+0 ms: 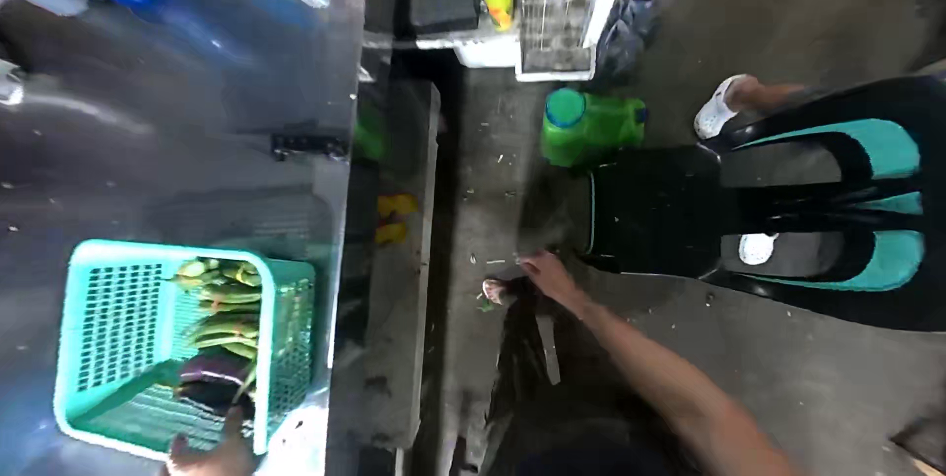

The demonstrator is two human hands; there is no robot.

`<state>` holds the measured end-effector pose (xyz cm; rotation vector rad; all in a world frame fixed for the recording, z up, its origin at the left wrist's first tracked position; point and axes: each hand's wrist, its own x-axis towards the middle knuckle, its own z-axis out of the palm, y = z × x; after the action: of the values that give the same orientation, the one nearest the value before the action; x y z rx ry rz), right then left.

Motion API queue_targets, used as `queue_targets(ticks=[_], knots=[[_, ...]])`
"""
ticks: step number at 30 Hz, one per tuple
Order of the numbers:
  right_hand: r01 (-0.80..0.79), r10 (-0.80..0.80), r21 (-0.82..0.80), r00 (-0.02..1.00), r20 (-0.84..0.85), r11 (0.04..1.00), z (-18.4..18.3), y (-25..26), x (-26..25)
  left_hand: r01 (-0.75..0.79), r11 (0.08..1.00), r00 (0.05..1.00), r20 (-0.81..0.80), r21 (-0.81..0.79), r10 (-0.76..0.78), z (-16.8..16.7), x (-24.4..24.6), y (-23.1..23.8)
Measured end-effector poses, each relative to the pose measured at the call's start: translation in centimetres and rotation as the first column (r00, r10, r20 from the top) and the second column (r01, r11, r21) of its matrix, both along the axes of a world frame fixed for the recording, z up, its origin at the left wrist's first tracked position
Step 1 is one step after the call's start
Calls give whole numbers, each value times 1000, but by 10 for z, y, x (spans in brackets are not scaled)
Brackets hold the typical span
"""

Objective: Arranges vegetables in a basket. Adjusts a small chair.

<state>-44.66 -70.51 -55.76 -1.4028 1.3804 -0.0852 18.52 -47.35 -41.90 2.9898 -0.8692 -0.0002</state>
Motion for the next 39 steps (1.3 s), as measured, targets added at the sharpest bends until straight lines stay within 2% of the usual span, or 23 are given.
queue_targets(ticks=[3,6,8,10,13,16,18,20,21,23,25,28,30,31,33,35,37,39], knots=[[16,18,213,988,-154,977,-49,58,-115,30,994,999,-31,103,-27,15,23,9],[21,69,313,959,-274,949,-86,120,-205,18,998,994,-109,65,-11,35,4,-14],[0,137,409,942,-306,913,-95,154,-246,-3,1000,992,-123,22,6,38,-10,-26],[-18,209,505,923,-323,863,-87,169,-267,-24,999,990,-140,-21,21,37,-24,-42],[8,205,545,922,-330,838,-75,177,-274,-88,993,979,-192,-85,70,33,-43,-76],[94,80,504,946,-314,859,-60,165,-257,-125,985,981,-163,-120,105,23,-54,-119],[123,36,491,952,-303,863,-45,150,-239,-201,965,974,-139,-169,179,40,-120,-159],[99,40,452,957,-288,886,-36,142,-221,-282,921,945,-246,-269,218,80,-214,-194],[69,59,424,957,-282,903,-34,140,-214,-288,907,934,-298,-308,196,96,-246,-205],[-44,127,330,964,-234,943,-31,133,-196,-228,873,942,-326,-431,85,109,-265,-205],[-229,261,184,950,-173,956,-37,114,-170,-171,821,946,-323,-545,-18,111,-264,-179],[-482,475,-32,871,-123,876,-33,70,-83,3,855,961,-235,-518,-145,106,-282,-100],[-588,591,-132,806,-22,798,15,60,7,162,835,974,-49,-526,-220,92,-290,-33],[-644,659,-184,751,28,742,46,63,57,192,813,977,31,-550,-210,85,-287,3],[-727,783,-306,610,123,614,116,90,156,146,788,987,142,-598,-75,81,-275,84],[-760,871,-426,422,250,490,183,145,241,26,782,949,262,-623,177,85,-256,172],[-757,923,-550,182,340,352,238,215,312,-164,738,815,332,-655,475,97,-232,255],[-710,945,-687,-94,314,158,278,287,375,-435,609,639,248,-663,728,112,-211,328]])
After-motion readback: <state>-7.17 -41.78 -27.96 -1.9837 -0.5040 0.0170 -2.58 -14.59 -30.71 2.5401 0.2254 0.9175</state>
